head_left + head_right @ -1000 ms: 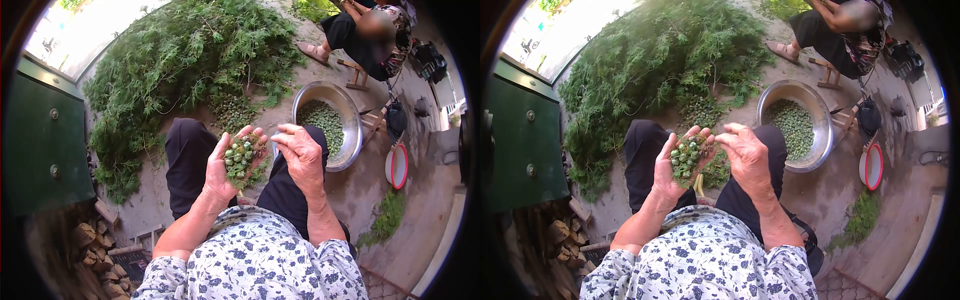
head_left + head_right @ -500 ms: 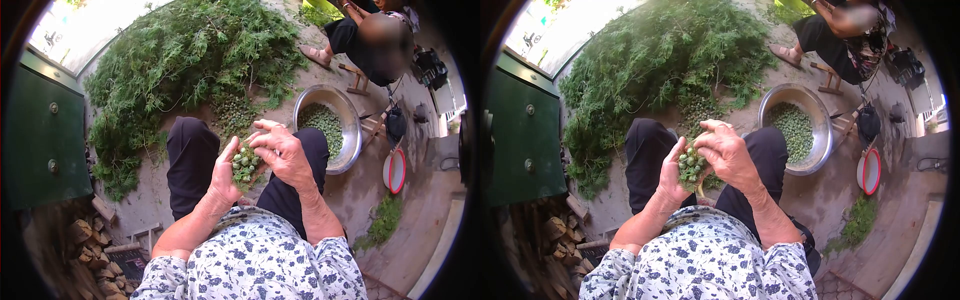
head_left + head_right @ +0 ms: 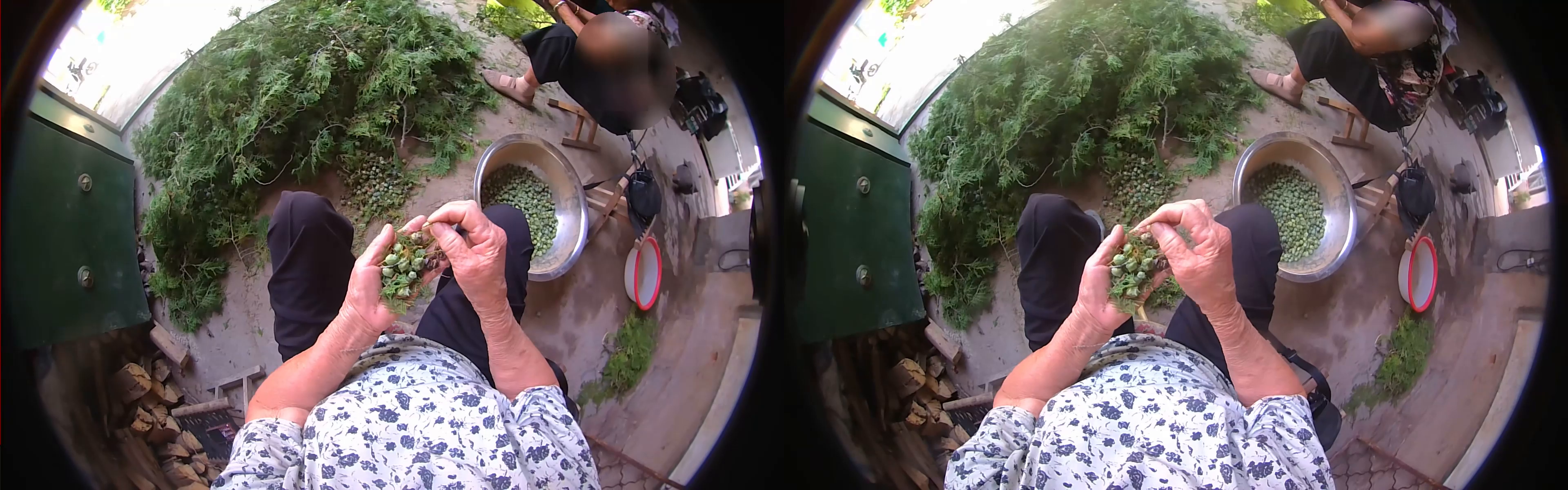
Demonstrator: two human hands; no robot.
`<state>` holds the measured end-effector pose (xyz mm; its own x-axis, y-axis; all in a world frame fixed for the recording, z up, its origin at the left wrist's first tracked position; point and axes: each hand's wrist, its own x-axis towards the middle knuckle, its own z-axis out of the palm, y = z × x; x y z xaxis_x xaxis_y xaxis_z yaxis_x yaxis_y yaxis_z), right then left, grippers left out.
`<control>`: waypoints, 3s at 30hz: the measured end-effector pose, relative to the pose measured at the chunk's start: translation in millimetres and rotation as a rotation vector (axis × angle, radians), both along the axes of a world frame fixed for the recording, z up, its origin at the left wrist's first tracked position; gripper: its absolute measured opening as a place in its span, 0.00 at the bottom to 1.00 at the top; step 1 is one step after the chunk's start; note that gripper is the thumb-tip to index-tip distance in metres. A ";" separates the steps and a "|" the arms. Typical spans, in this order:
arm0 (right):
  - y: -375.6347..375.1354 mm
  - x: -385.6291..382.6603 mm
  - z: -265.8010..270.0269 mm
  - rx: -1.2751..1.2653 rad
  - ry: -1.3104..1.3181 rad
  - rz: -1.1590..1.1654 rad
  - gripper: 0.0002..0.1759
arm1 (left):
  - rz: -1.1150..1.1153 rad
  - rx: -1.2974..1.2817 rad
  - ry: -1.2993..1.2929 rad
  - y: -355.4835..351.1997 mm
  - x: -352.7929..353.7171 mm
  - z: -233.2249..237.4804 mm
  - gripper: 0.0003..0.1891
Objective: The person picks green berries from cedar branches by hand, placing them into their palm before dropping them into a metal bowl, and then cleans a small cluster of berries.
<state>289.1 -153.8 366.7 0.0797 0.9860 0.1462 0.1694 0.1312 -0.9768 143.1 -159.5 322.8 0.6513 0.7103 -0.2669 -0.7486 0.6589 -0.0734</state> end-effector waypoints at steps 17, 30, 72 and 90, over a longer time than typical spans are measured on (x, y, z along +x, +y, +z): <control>-0.4 -4.7 -11.2 0.025 0.002 -0.044 0.02 | -0.026 -0.063 0.119 -1.8 5.2 3.3 0.20; -4.6 -2.4 -3.4 0.011 0.152 -0.057 0.05 | 0.026 -0.099 0.078 1.6 4.8 7.7 0.20; 0.6 8.7 -18.8 -0.193 0.401 0.067 0.09 | -0.006 -0.084 0.292 0.5 -2.2 0.1 0.15; -2.4 6.5 -4.4 0.161 -0.569 0.197 0.14 | -0.022 -0.131 0.222 0.5 -0.7 0.7 0.19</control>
<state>295.6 -156.1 362.3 -0.2358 0.9364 0.2599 0.6149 0.3509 -0.7062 142.3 -158.9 323.6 0.5812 0.6467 -0.4939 -0.7419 0.6705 0.0050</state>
